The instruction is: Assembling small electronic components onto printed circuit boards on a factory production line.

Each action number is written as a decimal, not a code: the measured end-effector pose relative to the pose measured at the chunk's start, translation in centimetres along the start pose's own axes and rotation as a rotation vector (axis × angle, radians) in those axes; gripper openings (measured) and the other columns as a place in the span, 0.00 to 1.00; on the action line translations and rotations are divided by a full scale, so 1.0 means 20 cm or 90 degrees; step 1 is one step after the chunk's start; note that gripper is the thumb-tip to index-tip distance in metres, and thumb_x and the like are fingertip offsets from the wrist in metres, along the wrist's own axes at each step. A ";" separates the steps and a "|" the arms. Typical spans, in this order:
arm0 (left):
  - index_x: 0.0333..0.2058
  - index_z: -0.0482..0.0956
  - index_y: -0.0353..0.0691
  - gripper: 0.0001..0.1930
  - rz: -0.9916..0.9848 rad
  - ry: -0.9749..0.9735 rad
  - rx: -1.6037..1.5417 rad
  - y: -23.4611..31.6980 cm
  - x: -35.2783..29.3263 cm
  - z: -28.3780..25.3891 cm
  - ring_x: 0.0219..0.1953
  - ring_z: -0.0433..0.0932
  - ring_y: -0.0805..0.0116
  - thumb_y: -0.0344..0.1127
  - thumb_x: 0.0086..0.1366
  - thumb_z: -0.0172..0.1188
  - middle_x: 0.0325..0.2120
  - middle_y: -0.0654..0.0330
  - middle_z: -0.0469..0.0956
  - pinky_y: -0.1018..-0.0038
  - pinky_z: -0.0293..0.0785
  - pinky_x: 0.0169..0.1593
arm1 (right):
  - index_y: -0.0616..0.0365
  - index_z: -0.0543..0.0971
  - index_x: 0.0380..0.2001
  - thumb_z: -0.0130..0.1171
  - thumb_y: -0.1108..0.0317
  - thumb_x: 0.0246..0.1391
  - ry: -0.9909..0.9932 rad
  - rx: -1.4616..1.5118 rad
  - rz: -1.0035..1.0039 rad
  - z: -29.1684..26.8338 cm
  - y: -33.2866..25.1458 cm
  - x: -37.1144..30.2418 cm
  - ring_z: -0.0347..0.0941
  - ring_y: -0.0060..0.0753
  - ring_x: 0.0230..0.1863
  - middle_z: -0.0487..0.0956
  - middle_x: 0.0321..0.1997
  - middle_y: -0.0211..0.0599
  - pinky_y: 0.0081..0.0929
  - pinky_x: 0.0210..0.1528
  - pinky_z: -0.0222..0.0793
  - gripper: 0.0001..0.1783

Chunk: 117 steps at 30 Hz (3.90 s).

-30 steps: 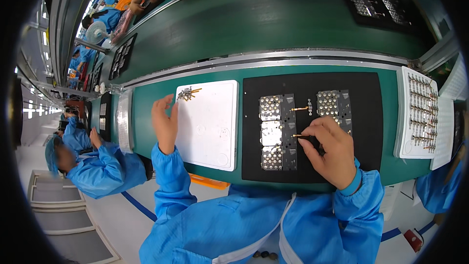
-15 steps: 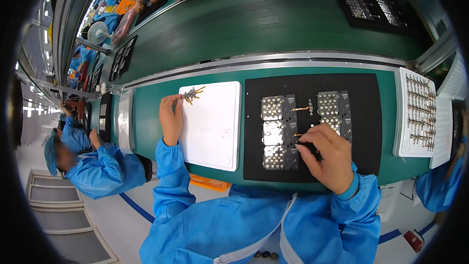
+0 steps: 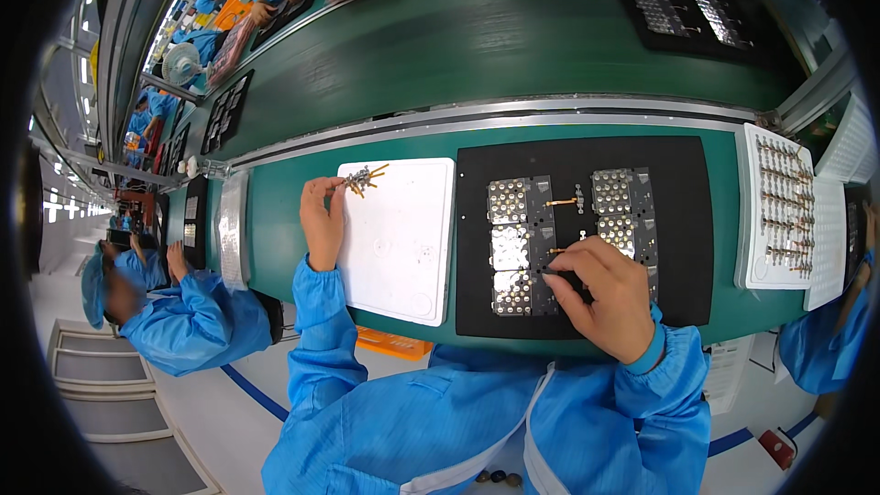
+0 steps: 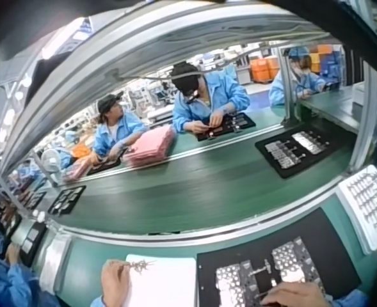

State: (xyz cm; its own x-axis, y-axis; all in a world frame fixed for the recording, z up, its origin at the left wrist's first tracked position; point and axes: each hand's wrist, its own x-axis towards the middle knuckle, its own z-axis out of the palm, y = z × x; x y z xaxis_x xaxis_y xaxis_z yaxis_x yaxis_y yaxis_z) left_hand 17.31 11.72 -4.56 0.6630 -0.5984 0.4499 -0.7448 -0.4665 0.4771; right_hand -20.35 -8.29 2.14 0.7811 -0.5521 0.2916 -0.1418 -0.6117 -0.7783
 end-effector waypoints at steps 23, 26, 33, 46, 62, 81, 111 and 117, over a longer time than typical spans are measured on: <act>0.38 0.80 0.31 0.03 -0.053 0.053 -0.145 0.31 -0.13 -0.26 0.38 0.80 0.66 0.24 0.67 0.60 0.33 0.55 0.81 0.72 0.74 0.47 | 0.60 0.81 0.32 0.70 0.74 0.49 -0.005 0.006 0.002 0.03 0.02 -0.02 0.79 0.39 0.29 0.81 0.33 0.40 0.30 0.29 0.74 0.08; 0.39 0.80 0.33 0.03 -0.137 -0.095 -0.345 0.54 -0.27 -0.24 0.40 0.78 0.73 0.24 0.67 0.59 0.34 0.60 0.81 0.75 0.73 0.49 | 0.58 0.82 0.35 0.71 0.74 0.49 -0.028 0.031 -0.027 0.08 0.02 -0.02 0.79 0.39 0.30 0.81 0.33 0.39 0.31 0.30 0.75 0.10; 0.50 0.77 0.32 0.10 -0.371 -0.538 -0.904 0.88 -0.53 0.00 0.42 0.76 0.78 0.30 0.74 0.56 0.39 0.62 0.79 0.80 0.73 0.48 | 0.51 0.85 0.45 0.76 0.68 0.43 -0.063 0.065 -0.151 0.12 -0.08 0.03 0.76 0.31 0.27 0.79 0.36 0.32 0.26 0.27 0.73 0.21; 0.53 0.76 0.30 0.13 -0.518 -0.675 -1.114 0.93 -0.59 0.11 0.49 0.79 0.71 0.30 0.75 0.54 0.49 0.55 0.80 0.73 0.77 0.53 | 0.59 0.85 0.39 0.68 0.76 0.53 -0.016 0.198 -0.062 0.13 -0.09 0.00 0.70 0.20 0.23 0.77 0.41 0.38 0.20 0.23 0.67 0.09; 0.55 0.74 0.27 0.16 -0.561 -0.703 -1.189 0.90 -0.60 0.12 0.49 0.80 0.69 0.31 0.75 0.53 0.50 0.53 0.79 0.72 0.77 0.55 | 0.65 0.83 0.39 0.66 0.79 0.54 -0.101 0.292 -0.060 0.14 -0.06 0.02 0.78 0.25 0.33 0.80 0.41 0.41 0.19 0.30 0.72 0.09; 0.42 0.85 0.35 0.11 -0.016 -0.226 -0.472 1.00 -0.51 -0.02 0.39 0.82 0.65 0.21 0.61 0.67 0.38 0.54 0.83 0.74 0.77 0.43 | 0.64 0.83 0.38 0.64 0.80 0.56 -0.057 0.197 -0.064 0.18 -0.07 0.02 0.70 0.21 0.22 0.78 0.31 0.37 0.20 0.22 0.62 0.07; 0.38 0.85 0.34 0.06 0.014 -0.465 -0.433 1.00 -0.49 -0.08 0.34 0.81 0.57 0.27 0.63 0.66 0.34 0.53 0.83 0.68 0.78 0.38 | 0.59 0.82 0.40 0.66 0.71 0.43 -0.102 -0.204 -0.305 0.08 -0.05 -0.10 0.75 0.27 0.32 0.78 0.39 0.30 0.22 0.27 0.74 0.16; 0.37 0.86 0.36 0.10 0.210 -0.317 -0.314 1.04 -0.46 -0.06 0.33 0.80 0.57 0.25 0.55 0.71 0.33 0.55 0.82 0.68 0.78 0.39 | 0.59 0.82 0.43 0.68 0.72 0.54 -0.217 0.175 0.066 0.06 -0.03 -0.10 0.77 0.26 0.31 0.80 0.46 0.36 0.22 0.28 0.73 0.12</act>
State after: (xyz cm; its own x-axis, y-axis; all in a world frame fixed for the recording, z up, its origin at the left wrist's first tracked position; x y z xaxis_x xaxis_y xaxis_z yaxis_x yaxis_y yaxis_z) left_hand -4.21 8.36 2.12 0.2133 -0.9327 0.2907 -0.7008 0.0612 0.7108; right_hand -21.17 -6.13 1.45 0.9333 -0.3568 0.0401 -0.0991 -0.3635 -0.9263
